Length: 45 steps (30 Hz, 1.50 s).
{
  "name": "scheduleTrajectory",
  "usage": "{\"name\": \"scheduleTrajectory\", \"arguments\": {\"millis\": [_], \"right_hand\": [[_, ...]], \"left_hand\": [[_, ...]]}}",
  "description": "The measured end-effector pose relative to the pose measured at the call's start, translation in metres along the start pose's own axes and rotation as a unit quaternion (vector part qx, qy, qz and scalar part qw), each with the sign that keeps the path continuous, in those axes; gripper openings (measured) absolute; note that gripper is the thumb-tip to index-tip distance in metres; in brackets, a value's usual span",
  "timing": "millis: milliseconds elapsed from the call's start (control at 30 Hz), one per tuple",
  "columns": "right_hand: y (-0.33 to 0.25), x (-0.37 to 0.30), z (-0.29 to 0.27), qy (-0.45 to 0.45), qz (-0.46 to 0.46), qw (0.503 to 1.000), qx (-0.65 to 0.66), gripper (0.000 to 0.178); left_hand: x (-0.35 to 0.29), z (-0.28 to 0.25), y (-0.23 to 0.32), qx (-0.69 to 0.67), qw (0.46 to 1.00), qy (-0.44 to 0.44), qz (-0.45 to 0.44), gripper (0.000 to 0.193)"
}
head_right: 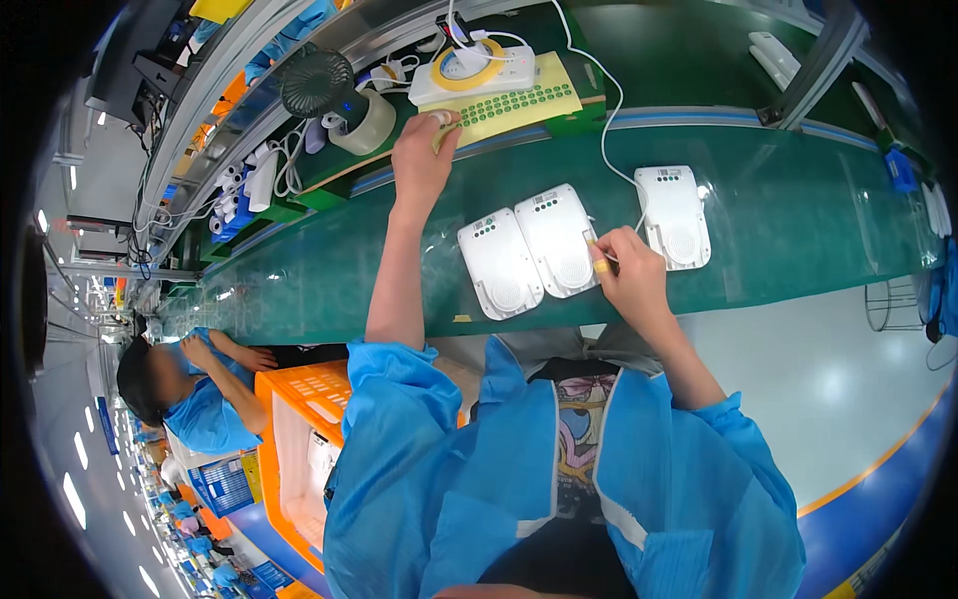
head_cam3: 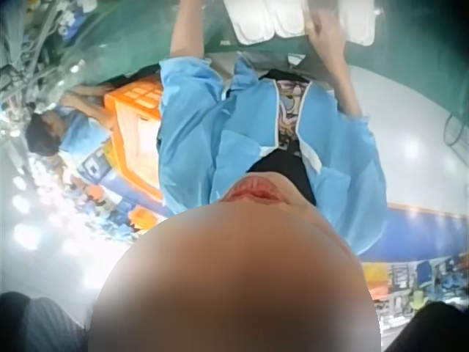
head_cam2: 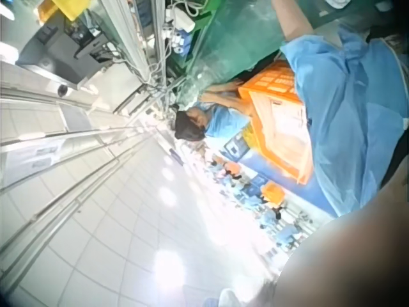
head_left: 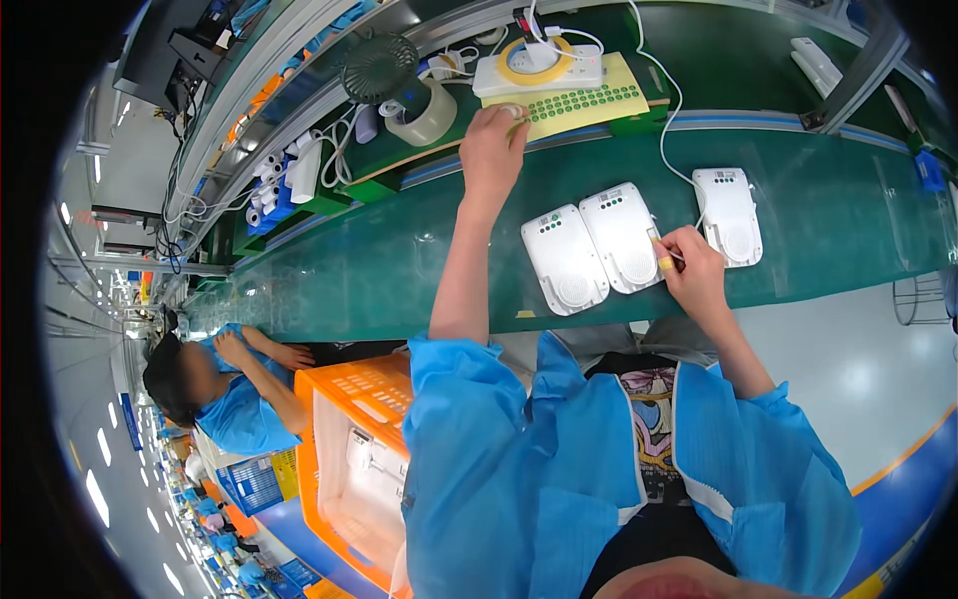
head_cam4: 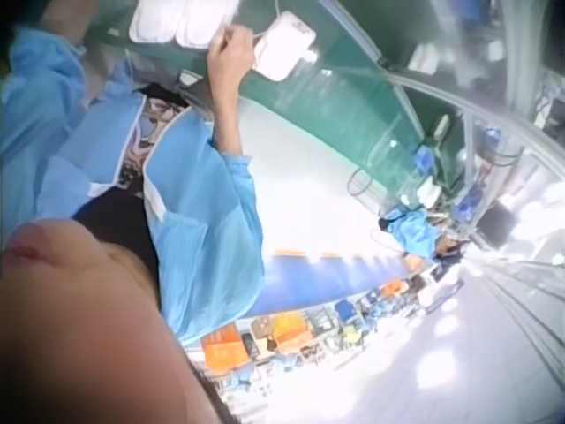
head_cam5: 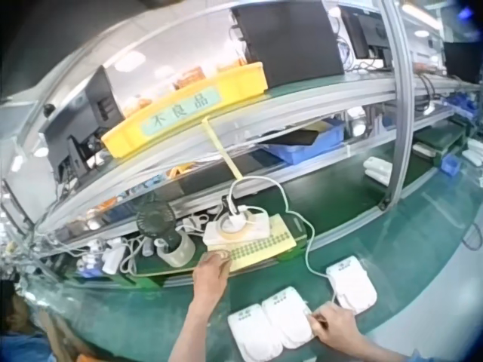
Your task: Assembling and testing white plastic electronic housings on a factory production line.
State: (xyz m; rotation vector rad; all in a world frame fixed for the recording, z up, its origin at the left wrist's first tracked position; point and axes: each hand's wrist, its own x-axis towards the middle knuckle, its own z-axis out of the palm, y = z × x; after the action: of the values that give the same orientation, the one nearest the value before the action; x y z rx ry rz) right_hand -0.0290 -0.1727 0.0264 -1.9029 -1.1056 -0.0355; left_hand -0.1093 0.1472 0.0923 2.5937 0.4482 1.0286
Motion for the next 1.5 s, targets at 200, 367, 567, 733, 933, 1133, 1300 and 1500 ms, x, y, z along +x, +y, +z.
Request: {"name": "scheduleTrajectory", "arguments": {"millis": [200, 367, 567, 733, 933, 1133, 1300, 1500], "right_hand": [[-0.001, 0.0, -0.001, -0.005, -0.006, 1.0, 0.003, 0.012], [-0.002, -0.001, -0.002, -0.007, -0.003, 1.0, 0.007, 0.012], [0.002, -0.001, 0.0, -0.001, 0.012, 1.0, 0.024, 0.012], [-0.002, 0.0, -0.001, -0.005, 0.008, 0.999, 0.04, 0.012], [0.0, -0.002, -0.002, -0.005, 0.009, 0.999, 0.038, 0.012], [0.0, -0.002, -0.002, -0.006, 0.003, 0.999, 0.037, 0.012], [0.001, -0.005, 0.003, -0.016, 0.004, 1.0, 0.014, 0.015], [-0.013, 0.013, -0.039, -0.083, 0.019, 0.996, -0.01, 0.074]], "left_hand": [[0.001, 0.003, -0.004, 0.027, 0.999, 0.022, 0.018, 0.013], [0.0, 0.004, -0.003, 0.048, 0.999, 0.02, 0.005, 0.013], [-0.017, 0.004, 0.023, -0.02, 0.998, 0.049, 0.022, 0.01], [-0.062, 0.041, 0.057, -0.208, 0.96, -0.143, -0.123, 0.007], [-0.064, 0.068, 0.065, -0.14, 0.974, -0.17, -0.06, 0.006], [-0.056, 0.061, 0.076, -0.132, 0.96, -0.211, -0.127, 0.008], [-0.067, 0.044, 0.078, -0.158, 0.96, -0.165, -0.164, 0.029], [-0.1, -0.022, 0.07, -0.202, 0.947, -0.212, -0.135, 0.104]]}}
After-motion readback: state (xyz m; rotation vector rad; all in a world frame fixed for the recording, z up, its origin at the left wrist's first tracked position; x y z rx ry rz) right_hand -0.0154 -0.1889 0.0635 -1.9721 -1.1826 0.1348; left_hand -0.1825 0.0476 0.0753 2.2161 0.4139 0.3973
